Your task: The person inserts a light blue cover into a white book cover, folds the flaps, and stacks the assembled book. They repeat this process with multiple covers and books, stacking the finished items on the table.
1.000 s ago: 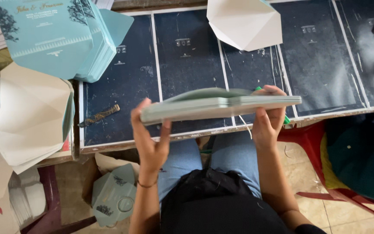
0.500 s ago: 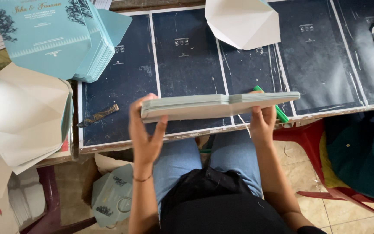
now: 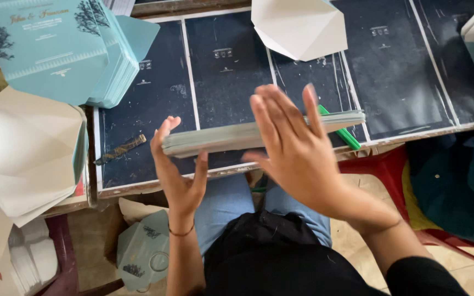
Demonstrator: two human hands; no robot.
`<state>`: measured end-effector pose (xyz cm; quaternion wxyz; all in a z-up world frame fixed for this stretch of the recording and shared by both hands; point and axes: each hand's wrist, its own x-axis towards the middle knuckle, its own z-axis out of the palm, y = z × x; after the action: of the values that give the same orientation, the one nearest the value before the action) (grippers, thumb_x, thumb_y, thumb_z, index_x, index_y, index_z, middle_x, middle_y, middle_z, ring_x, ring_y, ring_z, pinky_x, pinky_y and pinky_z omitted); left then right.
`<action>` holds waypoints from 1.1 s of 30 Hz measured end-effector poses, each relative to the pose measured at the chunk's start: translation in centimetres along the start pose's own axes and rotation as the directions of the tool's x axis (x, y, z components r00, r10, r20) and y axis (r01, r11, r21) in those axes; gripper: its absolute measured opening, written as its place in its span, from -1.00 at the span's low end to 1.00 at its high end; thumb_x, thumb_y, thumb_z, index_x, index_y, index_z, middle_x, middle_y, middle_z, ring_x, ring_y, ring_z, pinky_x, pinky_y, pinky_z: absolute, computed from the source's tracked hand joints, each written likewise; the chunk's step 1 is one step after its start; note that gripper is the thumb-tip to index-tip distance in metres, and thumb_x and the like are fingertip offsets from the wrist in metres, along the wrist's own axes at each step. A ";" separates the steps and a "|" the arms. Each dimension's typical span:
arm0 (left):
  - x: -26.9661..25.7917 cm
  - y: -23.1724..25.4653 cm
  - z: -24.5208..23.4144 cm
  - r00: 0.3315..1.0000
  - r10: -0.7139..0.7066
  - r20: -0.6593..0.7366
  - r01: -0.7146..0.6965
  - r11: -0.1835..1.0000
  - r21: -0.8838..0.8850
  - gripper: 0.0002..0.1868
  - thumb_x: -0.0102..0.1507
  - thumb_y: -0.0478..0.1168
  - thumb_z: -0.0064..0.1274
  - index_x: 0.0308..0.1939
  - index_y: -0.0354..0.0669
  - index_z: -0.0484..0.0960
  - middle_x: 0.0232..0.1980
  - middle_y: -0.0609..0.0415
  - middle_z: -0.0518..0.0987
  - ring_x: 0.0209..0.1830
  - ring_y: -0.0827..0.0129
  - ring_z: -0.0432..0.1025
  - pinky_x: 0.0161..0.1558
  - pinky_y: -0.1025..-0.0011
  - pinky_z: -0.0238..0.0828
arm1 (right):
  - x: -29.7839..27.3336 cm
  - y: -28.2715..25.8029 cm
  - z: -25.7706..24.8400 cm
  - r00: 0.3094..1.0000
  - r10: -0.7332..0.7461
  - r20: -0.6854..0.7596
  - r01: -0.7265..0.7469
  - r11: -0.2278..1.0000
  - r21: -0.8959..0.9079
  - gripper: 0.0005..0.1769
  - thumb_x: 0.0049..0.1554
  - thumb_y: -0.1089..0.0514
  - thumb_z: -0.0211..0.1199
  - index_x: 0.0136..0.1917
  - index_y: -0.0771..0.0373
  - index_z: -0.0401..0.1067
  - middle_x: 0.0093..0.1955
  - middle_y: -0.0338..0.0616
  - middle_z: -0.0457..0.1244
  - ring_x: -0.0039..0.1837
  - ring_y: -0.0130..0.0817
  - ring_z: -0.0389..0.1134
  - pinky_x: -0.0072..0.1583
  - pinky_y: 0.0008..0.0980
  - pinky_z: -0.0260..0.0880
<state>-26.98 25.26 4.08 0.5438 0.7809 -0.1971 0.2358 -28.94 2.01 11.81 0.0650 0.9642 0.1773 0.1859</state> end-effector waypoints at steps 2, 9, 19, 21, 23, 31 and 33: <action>-0.1 0.8 -0.2 1.000 0.006 -0.026 -0.006 1.000 0.005 -0.36 0.60 -0.12 0.01 0.67 -0.14 0.08 0.55 -0.16 0.38 0.62 -0.06 0.34 0.69 -0.11 0.26 | 0.7 -0.4 -0.5 0.996 -0.086 0.026 0.080 0.982 0.173 0.29 0.38 -0.68 0.02 0.79 0.52 0.01 0.85 0.22 -0.10 0.83 -0.09 -0.33 0.63 0.43 -0.59; -0.7 -0.4 0.4 0.999 -0.029 0.016 0.030 0.999 -0.012 -0.36 0.60 -0.10 -0.04 0.68 -0.17 0.06 0.49 -0.21 0.38 0.48 0.03 0.41 0.45 0.08 0.49 | 2.3 0.2 0.4 0.964 -0.198 -0.176 0.229 0.958 0.176 0.18 0.30 -0.66 0.32 0.70 0.30 0.13 0.58 0.01 0.37 0.62 -0.07 0.34 0.70 0.25 -0.18; -0.2 0.1 1.0 0.999 -0.033 0.002 0.033 0.999 0.029 -0.51 0.58 -0.11 -0.08 0.55 -0.19 0.25 0.31 -0.12 0.45 0.06 0.19 0.39 0.17 0.18 0.41 | 2.8 -1.8 0.9 0.959 -0.243 -0.148 0.244 0.970 -0.015 0.25 0.30 -0.67 0.37 0.66 0.46 0.18 0.70 0.21 0.14 0.73 0.05 0.11 0.72 0.04 0.04; -0.4 0.2 0.8 0.997 -0.068 0.022 0.068 0.998 0.004 -0.51 0.61 -0.06 -0.16 0.57 -0.17 0.24 0.34 -0.13 0.43 0.16 0.12 0.43 0.21 0.16 0.44 | 2.8 -0.9 -0.9 0.943 -0.289 -0.165 0.321 0.922 0.217 0.12 0.35 -0.52 0.34 0.67 0.46 0.12 0.71 0.25 0.10 0.74 0.11 0.13 0.72 0.13 0.05; -0.5 0.2 0.8 0.994 -0.098 0.039 0.099 0.995 -0.026 -0.50 0.64 -0.01 -0.23 0.60 -0.15 0.23 0.37 -0.15 0.40 0.27 0.06 0.46 0.24 0.14 0.48 | 2.9 -0.3 -1.4 0.923 -0.330 -0.196 0.384 0.819 0.427 -0.01 0.41 -0.36 0.30 0.68 0.45 0.06 0.73 0.29 0.05 0.75 0.17 0.15 0.73 0.22 0.05; -1.1 -0.2 0.5 0.995 -0.096 0.039 0.100 0.991 -0.093 -0.49 0.64 -0.01 -0.21 0.60 -0.17 0.21 0.06 -0.02 0.43 -0.12 0.27 0.31 0.06 0.19 0.33 | -4.4 3.5 8.7 0.504 0.239 -0.830 0.018 0.958 0.287 -0.10 0.22 -0.08 0.20 0.74 0.08 0.01 0.65 -0.11 -0.05 0.72 -0.09 0.03 0.75 0.21 0.05; -1.1 -0.3 0.4 0.997 -0.064 0.032 0.067 0.992 -0.111 -0.51 0.65 -0.05 -0.20 0.60 -0.17 0.22 0.07 -0.01 0.47 -0.05 0.24 0.34 0.13 0.18 0.34 | -5.5 4.5 10.1 0.455 0.380 -0.806 0.011 0.902 0.431 -0.02 0.20 -0.12 0.30 0.75 0.08 -0.03 0.73 -0.13 -0.09 0.80 -0.08 -0.05 0.83 0.14 0.02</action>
<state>-27.70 25.04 3.09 0.5913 0.7585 -0.1919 0.1955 -28.41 -4.79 1.54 -0.2416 0.7387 0.1092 0.6197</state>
